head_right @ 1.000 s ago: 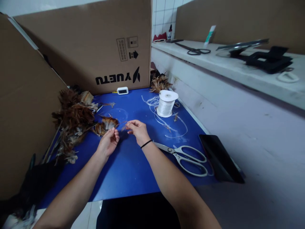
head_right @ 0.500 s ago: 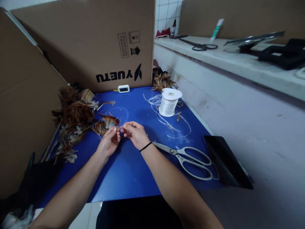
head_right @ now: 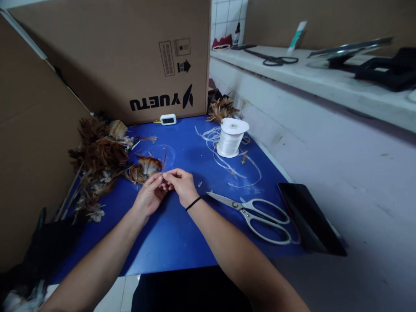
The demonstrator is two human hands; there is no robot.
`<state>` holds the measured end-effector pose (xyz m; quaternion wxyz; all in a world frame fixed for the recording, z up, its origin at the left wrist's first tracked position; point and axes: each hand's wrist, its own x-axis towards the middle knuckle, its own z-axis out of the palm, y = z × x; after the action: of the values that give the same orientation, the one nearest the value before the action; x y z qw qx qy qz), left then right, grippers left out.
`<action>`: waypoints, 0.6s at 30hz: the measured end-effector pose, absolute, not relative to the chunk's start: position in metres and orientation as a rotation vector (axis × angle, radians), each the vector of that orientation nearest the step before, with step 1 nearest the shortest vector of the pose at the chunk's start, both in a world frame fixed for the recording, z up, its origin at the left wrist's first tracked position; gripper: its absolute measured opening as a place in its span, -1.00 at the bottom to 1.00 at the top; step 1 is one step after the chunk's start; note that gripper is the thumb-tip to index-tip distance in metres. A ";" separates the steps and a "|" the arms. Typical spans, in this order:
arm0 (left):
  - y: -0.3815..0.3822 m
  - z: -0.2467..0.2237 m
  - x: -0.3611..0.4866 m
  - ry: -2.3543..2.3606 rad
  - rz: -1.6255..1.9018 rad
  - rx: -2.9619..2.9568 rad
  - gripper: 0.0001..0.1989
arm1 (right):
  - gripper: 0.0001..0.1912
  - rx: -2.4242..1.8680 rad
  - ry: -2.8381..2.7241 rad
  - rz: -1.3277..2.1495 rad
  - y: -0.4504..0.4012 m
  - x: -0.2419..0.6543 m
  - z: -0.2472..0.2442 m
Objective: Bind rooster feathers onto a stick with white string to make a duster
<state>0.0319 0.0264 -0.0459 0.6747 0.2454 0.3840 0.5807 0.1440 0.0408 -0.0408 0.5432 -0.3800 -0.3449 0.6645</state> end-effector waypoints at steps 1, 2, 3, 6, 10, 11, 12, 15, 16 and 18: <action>0.026 -0.046 0.032 0.872 1.309 0.544 -0.80 | -0.82 -0.938 -0.849 1.538 0.041 0.144 -0.039; 0.027 -0.045 0.032 0.879 1.311 0.537 -0.79 | -0.84 -0.973 -0.886 1.496 0.041 0.144 -0.038; 0.027 -0.045 0.031 0.883 1.311 0.532 -0.79 | -0.84 -1.006 -0.925 1.454 0.041 0.144 -0.036; 0.027 -0.043 0.031 0.879 1.298 0.542 -0.78 | -0.85 -1.044 -0.999 1.389 0.041 0.145 -0.034; 0.026 -0.041 0.030 0.834 1.269 0.552 -0.79 | -0.78 -0.905 -0.925 1.641 0.041 0.150 -0.035; 0.026 -0.040 0.030 0.813 1.257 0.559 -0.80 | -0.75 -0.867 -0.906 1.711 0.041 0.151 -0.035; 0.025 -0.040 0.030 0.791 1.241 0.573 -0.81 | -0.73 -0.842 -0.894 1.760 0.041 0.151 -0.036; 0.025 -0.041 0.028 0.747 1.201 0.628 -0.82 | -0.69 -0.833 -0.900 1.779 0.041 0.152 -0.036; 0.025 -0.041 0.028 0.744 1.195 0.642 -0.81 | -0.69 -0.843 -0.908 1.762 0.042 0.152 -0.036; 0.026 -0.041 0.028 0.765 1.186 0.661 -0.82 | -0.68 -0.866 -0.927 1.714 0.043 0.152 -0.037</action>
<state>0.0280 0.0258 -0.0414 0.7114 0.2980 0.3448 0.5350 0.1516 0.0429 -0.0368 0.4835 -0.3555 -0.3806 0.7036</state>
